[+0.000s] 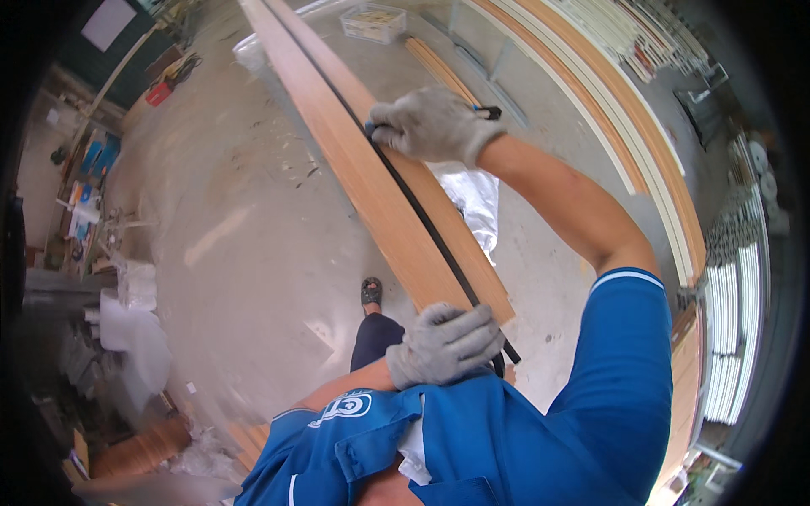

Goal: The person places a long wooden plank on a workbench, then inserts a black cable into a groove along the plank using a blue-handled tool. The person repeatedly pushes and adjusts the cable along the groove, then removes it and repeats the insertion on the same plank.

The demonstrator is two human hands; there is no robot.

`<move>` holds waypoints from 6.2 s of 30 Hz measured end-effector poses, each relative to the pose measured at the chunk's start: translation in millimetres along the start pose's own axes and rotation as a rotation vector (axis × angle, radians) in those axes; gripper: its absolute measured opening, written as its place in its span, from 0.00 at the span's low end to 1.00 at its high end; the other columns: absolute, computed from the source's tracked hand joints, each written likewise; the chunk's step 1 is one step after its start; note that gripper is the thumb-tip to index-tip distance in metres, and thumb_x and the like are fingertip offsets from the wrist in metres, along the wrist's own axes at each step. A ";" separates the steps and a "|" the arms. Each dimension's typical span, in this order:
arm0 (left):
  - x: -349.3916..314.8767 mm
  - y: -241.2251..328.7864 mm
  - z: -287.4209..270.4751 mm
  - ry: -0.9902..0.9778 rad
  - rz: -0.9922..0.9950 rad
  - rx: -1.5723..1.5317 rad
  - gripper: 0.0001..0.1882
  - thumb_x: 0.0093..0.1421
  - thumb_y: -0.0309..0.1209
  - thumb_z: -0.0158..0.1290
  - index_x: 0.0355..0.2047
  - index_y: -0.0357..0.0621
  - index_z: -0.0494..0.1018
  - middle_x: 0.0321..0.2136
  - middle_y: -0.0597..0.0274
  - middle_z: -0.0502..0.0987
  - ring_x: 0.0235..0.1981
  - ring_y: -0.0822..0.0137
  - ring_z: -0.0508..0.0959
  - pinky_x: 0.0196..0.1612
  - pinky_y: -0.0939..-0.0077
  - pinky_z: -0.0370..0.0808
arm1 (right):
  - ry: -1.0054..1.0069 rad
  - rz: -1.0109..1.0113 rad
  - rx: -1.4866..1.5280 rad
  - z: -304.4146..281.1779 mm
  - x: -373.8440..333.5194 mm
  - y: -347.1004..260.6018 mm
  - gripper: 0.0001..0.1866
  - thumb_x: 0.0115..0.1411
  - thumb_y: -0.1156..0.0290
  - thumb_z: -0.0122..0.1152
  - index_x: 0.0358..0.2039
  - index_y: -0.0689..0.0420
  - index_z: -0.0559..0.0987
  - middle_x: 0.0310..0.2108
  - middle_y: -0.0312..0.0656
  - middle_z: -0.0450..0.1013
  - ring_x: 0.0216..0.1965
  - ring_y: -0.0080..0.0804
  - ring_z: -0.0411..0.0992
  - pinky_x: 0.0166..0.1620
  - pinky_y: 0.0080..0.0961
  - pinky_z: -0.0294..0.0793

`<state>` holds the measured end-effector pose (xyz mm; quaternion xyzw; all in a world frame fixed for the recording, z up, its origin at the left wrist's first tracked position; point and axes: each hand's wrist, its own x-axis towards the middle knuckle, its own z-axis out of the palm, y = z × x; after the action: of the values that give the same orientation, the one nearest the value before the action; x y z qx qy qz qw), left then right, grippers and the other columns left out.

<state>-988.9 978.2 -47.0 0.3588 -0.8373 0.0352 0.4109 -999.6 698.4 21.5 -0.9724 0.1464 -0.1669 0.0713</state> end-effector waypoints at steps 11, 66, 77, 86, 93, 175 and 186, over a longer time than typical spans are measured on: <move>9.1 3.4 -7.0 0.008 -0.020 0.063 0.15 0.50 0.31 0.62 0.41 0.51 0.83 0.40 0.67 0.83 0.49 0.66 0.83 0.44 0.66 0.72 | -0.093 0.017 -0.043 -57.6 -179.7 -101.4 0.11 0.61 0.59 0.66 0.33 0.52 0.76 0.19 0.40 0.72 0.23 0.38 0.78 0.26 0.35 0.75; 89.0 -67.3 -48.6 -0.793 0.403 -0.180 0.34 0.39 0.54 0.69 0.41 0.44 0.75 0.39 0.56 0.75 0.43 0.55 0.74 0.49 0.57 0.67 | 0.242 0.798 0.687 7.8 -290.3 -220.3 0.23 0.54 0.70 0.73 0.50 0.60 0.80 0.36 0.49 0.81 0.35 0.48 0.79 0.45 0.36 0.79; 74.4 -53.0 -36.7 -0.769 0.339 -0.236 0.35 0.44 0.52 0.68 0.47 0.42 0.77 0.43 0.57 0.74 0.48 0.55 0.73 0.53 0.61 0.69 | 0.225 0.734 0.646 -2.9 -286.1 -205.7 0.15 0.53 0.69 0.77 0.38 0.58 0.82 0.31 0.47 0.80 0.30 0.42 0.82 0.36 0.34 0.80; 52.3 35.0 -24.8 -0.520 -0.054 -0.690 0.39 0.54 0.39 0.67 0.63 0.38 0.66 0.58 0.46 0.70 0.57 0.47 0.75 0.56 0.55 0.74 | 0.858 0.907 1.134 -28.9 -326.7 -186.5 0.27 0.64 0.53 0.71 0.52 0.53 0.67 0.33 0.34 0.68 0.32 0.23 0.68 0.37 0.21 0.70; 59.0 63.1 21.8 -0.840 -0.466 -0.792 0.30 0.64 0.40 0.61 0.62 0.42 0.65 0.40 0.43 0.78 0.40 0.43 0.80 0.40 0.55 0.77 | 1.445 0.691 1.307 -35.5 -327.4 -219.0 0.30 0.59 0.53 0.76 0.48 0.51 0.64 0.38 0.40 0.72 0.35 0.30 0.75 0.39 0.29 0.77; -148.2 -269.9 -498.0 0.994 -0.345 -0.949 0.25 0.77 0.53 0.38 0.30 0.48 0.65 0.11 0.75 0.55 0.10 0.75 0.53 0.19 0.77 0.56 | 0.729 0.809 0.289 -101.4 47.5 -58.1 0.17 0.70 0.59 0.64 0.51 0.58 0.77 0.28 0.27 0.67 0.26 0.13 0.62 0.29 0.16 0.63; -189.0 -387.1 -782.8 0.897 -0.217 -0.222 0.10 0.69 0.30 0.53 0.43 0.35 0.67 0.29 0.63 0.72 0.28 0.71 0.69 0.29 0.74 0.70 | 0.467 0.865 0.191 -46.8 223.0 -3.7 0.20 0.67 0.58 0.67 0.50 0.61 0.80 0.31 0.36 0.77 0.29 0.23 0.72 0.34 0.25 0.73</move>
<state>-149.7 1076.9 243.3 0.3475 -0.5337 0.0541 0.7691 -813.8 628.9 133.6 -0.7485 0.5323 -0.3480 0.1879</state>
